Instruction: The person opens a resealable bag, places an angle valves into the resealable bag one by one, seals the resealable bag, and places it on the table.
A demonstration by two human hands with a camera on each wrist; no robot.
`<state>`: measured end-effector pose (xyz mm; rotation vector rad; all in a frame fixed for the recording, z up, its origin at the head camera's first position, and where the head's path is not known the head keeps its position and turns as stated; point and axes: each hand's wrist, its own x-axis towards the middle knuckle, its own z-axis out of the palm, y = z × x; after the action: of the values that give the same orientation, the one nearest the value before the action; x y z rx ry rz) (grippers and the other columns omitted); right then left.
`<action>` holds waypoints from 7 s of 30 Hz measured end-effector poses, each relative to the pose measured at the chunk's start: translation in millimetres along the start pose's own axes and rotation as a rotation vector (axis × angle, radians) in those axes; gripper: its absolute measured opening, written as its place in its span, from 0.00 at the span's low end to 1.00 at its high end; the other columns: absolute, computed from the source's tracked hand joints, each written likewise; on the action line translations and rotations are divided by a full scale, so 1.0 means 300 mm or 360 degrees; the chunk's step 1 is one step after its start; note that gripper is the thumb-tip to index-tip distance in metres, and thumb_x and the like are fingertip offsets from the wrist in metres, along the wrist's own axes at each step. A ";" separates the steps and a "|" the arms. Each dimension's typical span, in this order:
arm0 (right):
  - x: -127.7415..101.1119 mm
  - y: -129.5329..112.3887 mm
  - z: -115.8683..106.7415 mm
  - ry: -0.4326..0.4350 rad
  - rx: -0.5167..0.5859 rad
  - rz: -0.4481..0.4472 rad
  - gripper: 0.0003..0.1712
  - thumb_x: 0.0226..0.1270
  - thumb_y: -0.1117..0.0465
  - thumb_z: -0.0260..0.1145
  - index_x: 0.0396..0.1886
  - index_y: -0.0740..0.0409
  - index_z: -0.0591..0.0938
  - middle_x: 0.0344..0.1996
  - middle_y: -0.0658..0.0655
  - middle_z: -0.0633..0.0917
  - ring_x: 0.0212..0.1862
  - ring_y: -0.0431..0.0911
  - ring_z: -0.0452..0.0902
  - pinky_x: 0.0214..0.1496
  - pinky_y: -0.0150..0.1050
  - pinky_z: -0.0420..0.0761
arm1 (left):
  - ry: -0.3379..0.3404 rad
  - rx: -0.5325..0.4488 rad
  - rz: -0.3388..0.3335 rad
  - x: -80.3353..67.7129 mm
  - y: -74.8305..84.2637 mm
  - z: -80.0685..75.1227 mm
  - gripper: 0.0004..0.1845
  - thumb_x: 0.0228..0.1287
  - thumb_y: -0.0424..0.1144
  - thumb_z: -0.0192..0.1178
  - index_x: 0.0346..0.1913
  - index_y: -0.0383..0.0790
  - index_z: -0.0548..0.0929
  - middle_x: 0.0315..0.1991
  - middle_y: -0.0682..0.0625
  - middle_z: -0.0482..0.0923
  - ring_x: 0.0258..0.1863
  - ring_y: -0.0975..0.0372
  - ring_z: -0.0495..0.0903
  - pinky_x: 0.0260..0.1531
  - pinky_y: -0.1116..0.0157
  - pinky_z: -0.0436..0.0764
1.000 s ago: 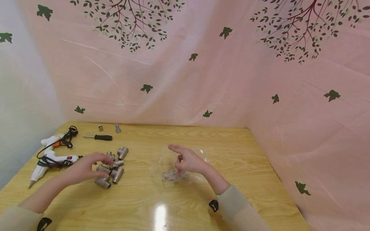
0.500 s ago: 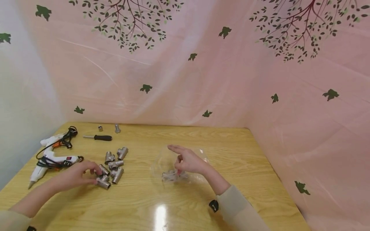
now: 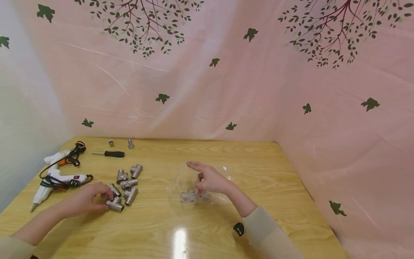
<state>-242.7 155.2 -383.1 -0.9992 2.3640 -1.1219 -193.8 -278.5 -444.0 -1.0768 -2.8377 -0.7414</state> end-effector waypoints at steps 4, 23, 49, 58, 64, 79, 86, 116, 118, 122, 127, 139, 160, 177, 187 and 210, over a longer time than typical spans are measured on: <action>0.003 -0.004 0.001 -0.0006 -0.0015 0.0005 0.39 0.63 0.74 0.54 0.74 0.55 0.55 0.73 0.57 0.56 0.25 0.43 0.82 0.31 0.40 0.82 | -0.0033 0.0017 -0.0016 0.009 0.014 -0.008 0.12 0.49 0.39 0.72 0.36 0.51 0.82 0.34 0.65 0.78 0.34 0.71 0.74 0.34 0.66 0.77; 0.019 0.007 0.006 -0.0046 0.0114 0.0002 0.40 0.63 0.74 0.55 0.74 0.56 0.54 0.73 0.56 0.54 0.27 0.47 0.80 0.32 0.48 0.83 | 0.0026 -0.0138 -0.0076 0.105 0.113 -0.088 0.10 0.55 0.35 0.68 0.37 0.52 0.81 0.34 0.61 0.79 0.29 0.73 0.78 0.27 0.69 0.80; 0.028 -0.017 0.002 -0.0018 0.0125 0.0061 0.41 0.61 0.73 0.55 0.74 0.52 0.56 0.73 0.57 0.55 0.26 0.47 0.81 0.32 0.51 0.83 | 0.0434 -0.0457 0.0054 0.441 0.355 0.081 0.09 0.54 0.35 0.70 0.37 0.45 0.82 0.35 0.54 0.79 0.30 0.68 0.79 0.33 0.68 0.82; 0.026 -0.021 0.002 -0.0018 0.0118 0.0045 0.41 0.61 0.72 0.55 0.74 0.48 0.56 0.73 0.56 0.55 0.26 0.48 0.81 0.31 0.50 0.83 | 0.0374 -0.0560 0.0005 0.511 0.365 0.194 0.07 0.53 0.33 0.70 0.32 0.40 0.81 0.32 0.50 0.77 0.26 0.68 0.79 0.27 0.74 0.80; 0.025 -0.026 0.003 -0.0040 0.0138 0.0052 0.42 0.61 0.74 0.56 0.74 0.48 0.57 0.73 0.56 0.54 0.26 0.48 0.79 0.31 0.53 0.82 | 0.0458 -0.0538 -0.0048 0.530 0.374 0.213 0.07 0.54 0.34 0.69 0.25 0.43 0.81 0.27 0.54 0.76 0.25 0.68 0.78 0.26 0.74 0.79; 0.013 -0.016 -0.004 -0.0028 0.0063 0.0004 0.40 0.63 0.74 0.55 0.74 0.50 0.57 0.73 0.57 0.56 0.25 0.47 0.80 0.31 0.52 0.82 | 0.0368 -0.0415 -0.0066 0.453 0.330 0.107 0.10 0.55 0.41 0.69 0.39 0.45 0.83 0.37 0.54 0.81 0.37 0.60 0.81 0.36 0.66 0.80; 0.003 -0.011 -0.006 -0.0016 0.0017 -0.0009 0.40 0.63 0.74 0.54 0.73 0.49 0.58 0.73 0.57 0.57 0.26 0.45 0.80 0.30 0.51 0.81 | 0.0344 -0.0326 -0.0120 0.373 0.280 0.028 0.14 0.54 0.44 0.69 0.45 0.49 0.82 0.42 0.55 0.81 0.43 0.61 0.79 0.42 0.58 0.79; -0.017 -0.006 -0.035 -0.0091 -0.0075 -0.0131 0.41 0.62 0.77 0.53 0.74 0.49 0.57 0.72 0.58 0.57 0.22 0.55 0.80 0.28 0.47 0.82 | 0.0014 0.0026 -0.0313 0.032 -0.024 -0.074 0.24 0.49 0.43 0.72 0.51 0.42 0.81 0.49 0.49 0.80 0.51 0.49 0.73 0.49 0.47 0.74; -0.016 -0.007 -0.035 -0.0094 -0.0069 -0.0139 0.41 0.62 0.77 0.54 0.74 0.50 0.57 0.72 0.58 0.57 0.22 0.55 0.80 0.27 0.46 0.82 | 0.0015 0.0027 -0.0304 0.028 -0.036 -0.072 0.24 0.49 0.43 0.72 0.51 0.41 0.81 0.48 0.50 0.80 0.50 0.49 0.74 0.49 0.48 0.74; -0.014 -0.012 -0.032 -0.0094 -0.0080 -0.0136 0.41 0.62 0.78 0.54 0.73 0.51 0.57 0.72 0.59 0.57 0.22 0.55 0.79 0.27 0.43 0.82 | -0.0011 -0.0026 -0.0314 0.021 -0.065 -0.060 0.23 0.50 0.42 0.71 0.50 0.42 0.82 0.49 0.49 0.80 0.51 0.48 0.73 0.51 0.45 0.72; -0.016 -0.043 -0.029 -0.0090 -0.0130 -0.0124 0.40 0.62 0.78 0.53 0.73 0.56 0.56 0.72 0.62 0.57 0.20 0.46 0.79 0.27 0.38 0.82 | -0.0044 -0.0021 -0.0311 0.021 -0.082 -0.044 0.20 0.51 0.41 0.70 0.49 0.43 0.82 0.47 0.50 0.80 0.50 0.49 0.73 0.49 0.46 0.73; -0.024 -0.093 -0.030 -0.0080 -0.0069 -0.0137 0.38 0.60 0.80 0.52 0.72 0.62 0.58 0.71 0.67 0.58 0.22 0.56 0.80 0.29 0.49 0.82 | -0.0118 0.0010 -0.0347 0.042 -0.061 -0.060 0.18 0.51 0.45 0.70 0.46 0.46 0.84 0.42 0.57 0.80 0.44 0.57 0.75 0.43 0.56 0.76; 0.008 -0.005 -0.023 -0.0068 -0.0060 -0.0124 0.42 0.61 0.76 0.54 0.74 0.49 0.57 0.73 0.61 0.56 0.23 0.57 0.81 0.29 0.48 0.82 | 0.0186 -0.0003 -0.0187 0.151 0.138 -0.086 0.18 0.52 0.45 0.71 0.46 0.49 0.81 0.40 0.61 0.78 0.36 0.62 0.76 0.34 0.63 0.77; 0.019 -0.022 -0.026 -0.0051 -0.0068 -0.0084 0.42 0.60 0.75 0.56 0.74 0.49 0.57 0.73 0.59 0.56 0.22 0.52 0.82 0.31 0.50 0.82 | 0.0560 -0.0185 -0.0052 0.365 0.324 0.031 0.18 0.47 0.43 0.74 0.43 0.49 0.83 0.34 0.58 0.79 0.28 0.65 0.75 0.23 0.71 0.72; 0.021 -0.025 -0.031 -0.0028 -0.0103 -0.0083 0.42 0.61 0.74 0.57 0.73 0.48 0.58 0.72 0.57 0.57 0.23 0.51 0.82 0.31 0.49 0.82 | 0.0407 -0.0349 -0.0059 0.455 0.393 0.139 0.18 0.47 0.38 0.74 0.43 0.42 0.82 0.35 0.53 0.80 0.28 0.69 0.77 0.24 0.74 0.77; 0.016 -0.037 -0.028 -0.0031 0.0012 -0.0131 0.41 0.62 0.76 0.55 0.73 0.49 0.58 0.73 0.57 0.57 0.23 0.47 0.80 0.29 0.50 0.82 | 0.0028 -0.0540 0.0027 0.489 0.389 0.199 0.19 0.58 0.33 0.66 0.53 0.37 0.80 0.47 0.46 0.81 0.39 0.59 0.83 0.38 0.69 0.81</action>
<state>-245.9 151.3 -369.1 -1.1086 2.3207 -1.1442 -223.3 -85.4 -421.2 -1.1176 -2.7470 -1.2574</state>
